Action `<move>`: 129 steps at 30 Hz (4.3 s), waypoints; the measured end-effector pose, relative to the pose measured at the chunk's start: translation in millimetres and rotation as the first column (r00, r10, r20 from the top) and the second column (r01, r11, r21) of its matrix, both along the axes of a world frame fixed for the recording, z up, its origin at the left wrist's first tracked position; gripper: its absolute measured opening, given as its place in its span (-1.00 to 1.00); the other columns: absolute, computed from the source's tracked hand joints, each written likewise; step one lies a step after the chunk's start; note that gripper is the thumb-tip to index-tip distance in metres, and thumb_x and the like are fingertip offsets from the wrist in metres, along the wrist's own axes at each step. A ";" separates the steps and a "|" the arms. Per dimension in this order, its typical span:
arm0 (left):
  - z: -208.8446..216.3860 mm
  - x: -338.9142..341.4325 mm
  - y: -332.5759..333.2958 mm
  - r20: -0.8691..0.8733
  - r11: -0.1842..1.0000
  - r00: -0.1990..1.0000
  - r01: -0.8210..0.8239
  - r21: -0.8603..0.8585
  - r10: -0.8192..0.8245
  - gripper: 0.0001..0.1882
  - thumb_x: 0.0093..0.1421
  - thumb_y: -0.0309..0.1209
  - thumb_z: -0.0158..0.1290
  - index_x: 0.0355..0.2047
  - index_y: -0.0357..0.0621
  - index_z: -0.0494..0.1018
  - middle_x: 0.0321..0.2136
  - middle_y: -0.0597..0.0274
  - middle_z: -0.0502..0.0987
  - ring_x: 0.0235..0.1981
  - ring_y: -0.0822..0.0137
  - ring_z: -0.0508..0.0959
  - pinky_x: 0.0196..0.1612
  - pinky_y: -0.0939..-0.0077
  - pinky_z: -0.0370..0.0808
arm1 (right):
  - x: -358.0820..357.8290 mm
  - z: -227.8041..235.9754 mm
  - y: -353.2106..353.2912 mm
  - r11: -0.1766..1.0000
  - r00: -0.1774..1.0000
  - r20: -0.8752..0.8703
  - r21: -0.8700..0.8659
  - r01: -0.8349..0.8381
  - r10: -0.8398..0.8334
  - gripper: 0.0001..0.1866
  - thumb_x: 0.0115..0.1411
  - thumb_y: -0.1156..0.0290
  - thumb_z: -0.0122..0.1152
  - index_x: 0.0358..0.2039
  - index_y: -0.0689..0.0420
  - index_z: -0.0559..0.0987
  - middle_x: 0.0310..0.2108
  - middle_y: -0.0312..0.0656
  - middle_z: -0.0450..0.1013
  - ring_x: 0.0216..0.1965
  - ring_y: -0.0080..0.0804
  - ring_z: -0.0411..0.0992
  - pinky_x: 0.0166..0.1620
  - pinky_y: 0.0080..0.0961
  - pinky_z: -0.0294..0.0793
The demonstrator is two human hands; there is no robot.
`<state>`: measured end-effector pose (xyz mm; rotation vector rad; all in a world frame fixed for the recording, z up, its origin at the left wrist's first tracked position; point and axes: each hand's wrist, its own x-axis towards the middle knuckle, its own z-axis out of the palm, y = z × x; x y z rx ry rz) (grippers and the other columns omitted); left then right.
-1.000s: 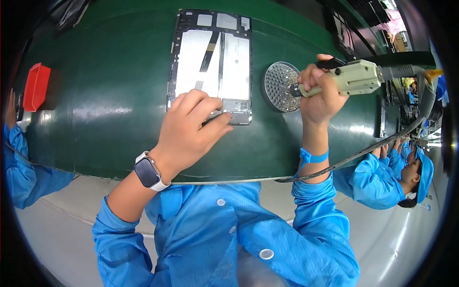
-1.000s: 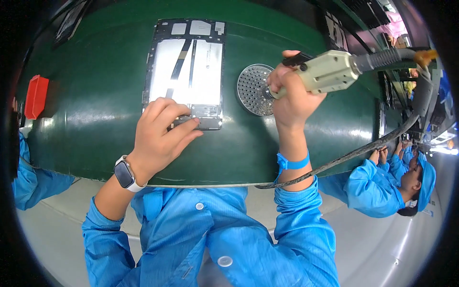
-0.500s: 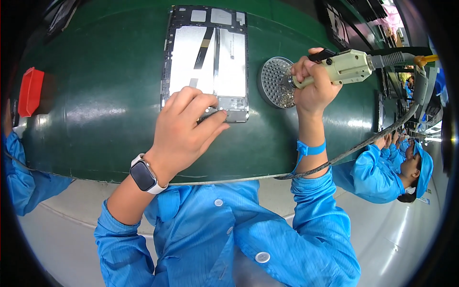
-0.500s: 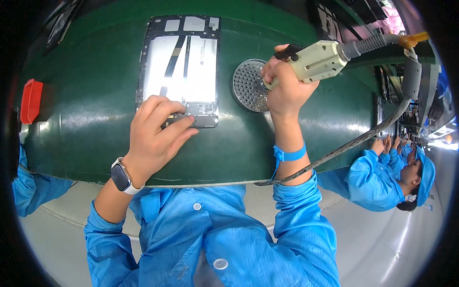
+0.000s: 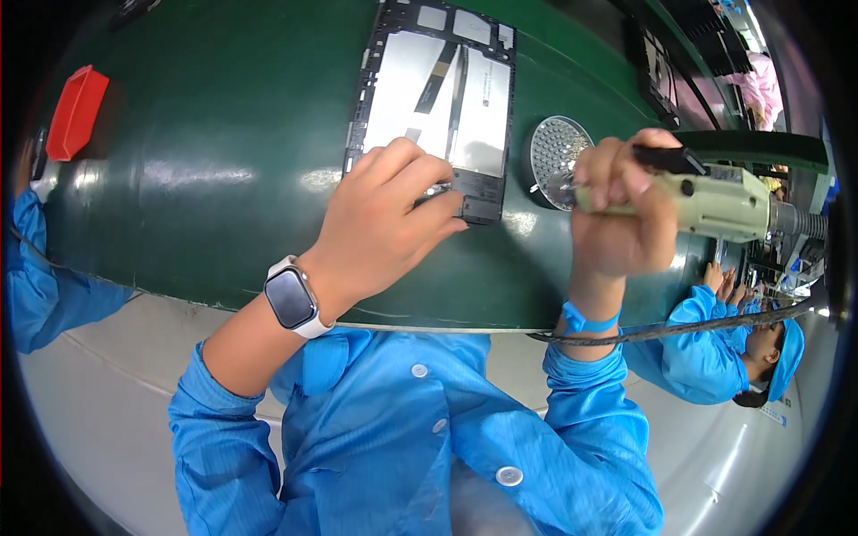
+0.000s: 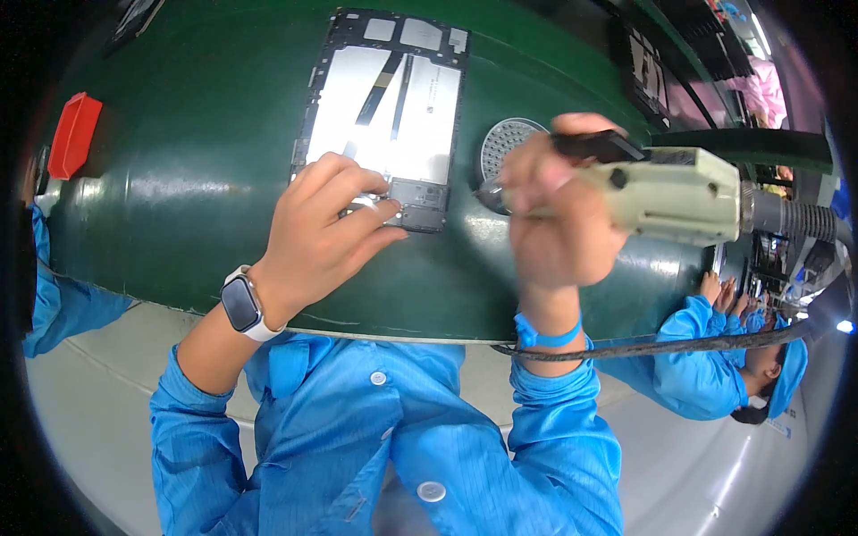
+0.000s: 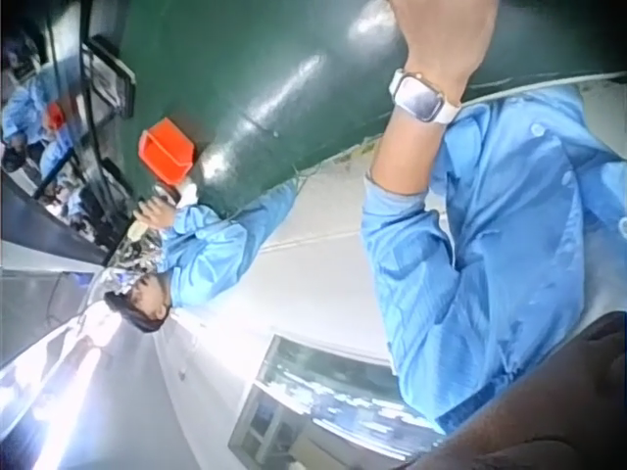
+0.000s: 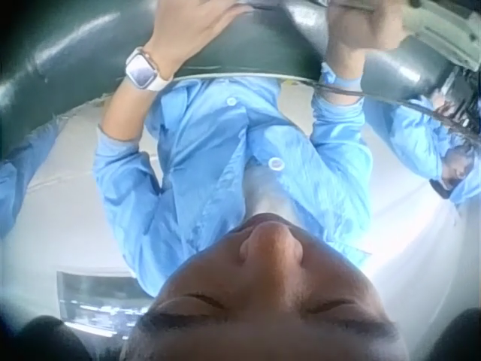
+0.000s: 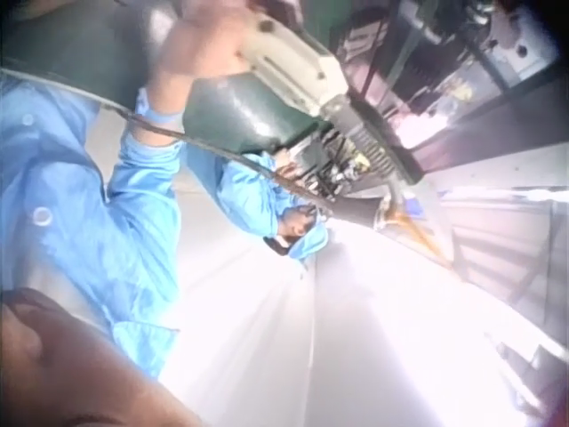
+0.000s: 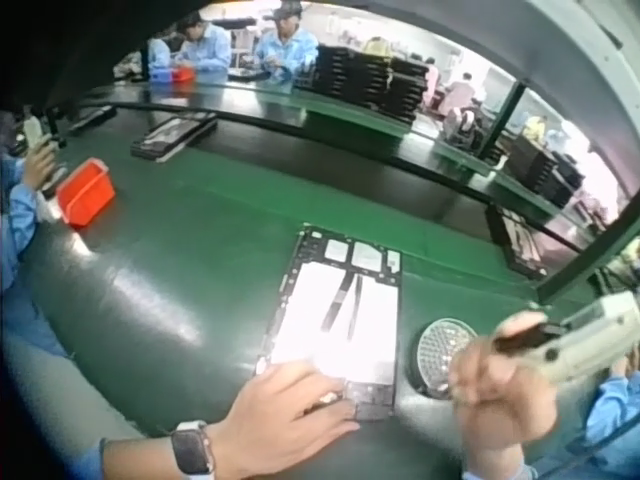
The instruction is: The person assembles electronic components into tablet frames by securing them with screws using an electric screwdriver.
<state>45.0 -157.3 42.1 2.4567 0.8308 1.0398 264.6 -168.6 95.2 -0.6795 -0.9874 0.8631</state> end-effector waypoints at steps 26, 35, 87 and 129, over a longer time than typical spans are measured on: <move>0.4 0.7 0.2 -0.048 0.999 0.999 -0.015 -0.049 0.013 -0.72 -0.13 -0.36 0.30 -0.35 -0.13 0.60 -0.28 0.28 0.45 -0.17 0.23 0.43 -0.13 0.34 0.45 | -54.2 -7.1 -15.4 0.954 0.926 0.348 -0.298 -0.040 0.148 -0.64 0.00 0.52 0.00 -0.13 0.29 0.37 -0.63 -0.23 0.24 -0.61 -0.47 0.19 -0.43 -0.40 0.31; -8.8 -2.2 -0.4 -0.119 0.974 0.993 0.054 0.218 -0.028 -0.68 -0.14 -0.39 0.34 -0.32 -0.16 0.59 -0.20 0.21 0.57 -0.25 0.20 0.53 -0.34 0.39 0.50 | -2.3 -5.0 -3.4 0.995 0.995 0.013 -0.006 -0.097 0.097 -0.63 0.05 0.53 0.08 -0.08 0.36 0.44 -0.65 -0.21 0.31 -0.66 -0.46 0.23 -0.50 -0.43 0.33; -4.7 8.9 -30.3 -0.127 0.980 0.980 -0.131 0.149 0.151 -0.76 -0.11 -0.56 0.25 -0.34 -0.25 0.60 -0.21 0.15 0.56 -0.15 0.12 0.54 -0.19 0.29 0.56 | -3.9 -0.9 -23.6 0.961 0.937 0.325 -0.194 0.199 -0.129 -0.52 0.03 0.46 -0.02 -0.02 0.42 0.39 -0.64 -0.25 0.27 -0.60 -0.50 0.21 -0.43 -0.44 0.31; 32.7 10.6 32.4 -0.188 0.890 0.960 0.103 -0.444 -0.205 -0.93 0.01 -0.68 0.22 -0.45 -0.38 0.57 -0.49 0.13 0.50 -0.50 0.30 0.55 -0.40 0.48 0.47 | 10.3 -18.1 -18.4 0.999 0.977 0.213 0.036 0.026 -0.033 -0.59 0.06 0.52 0.01 -0.05 0.40 0.48 -0.63 -0.20 0.30 -0.62 -0.50 0.23 -0.41 -0.42 0.36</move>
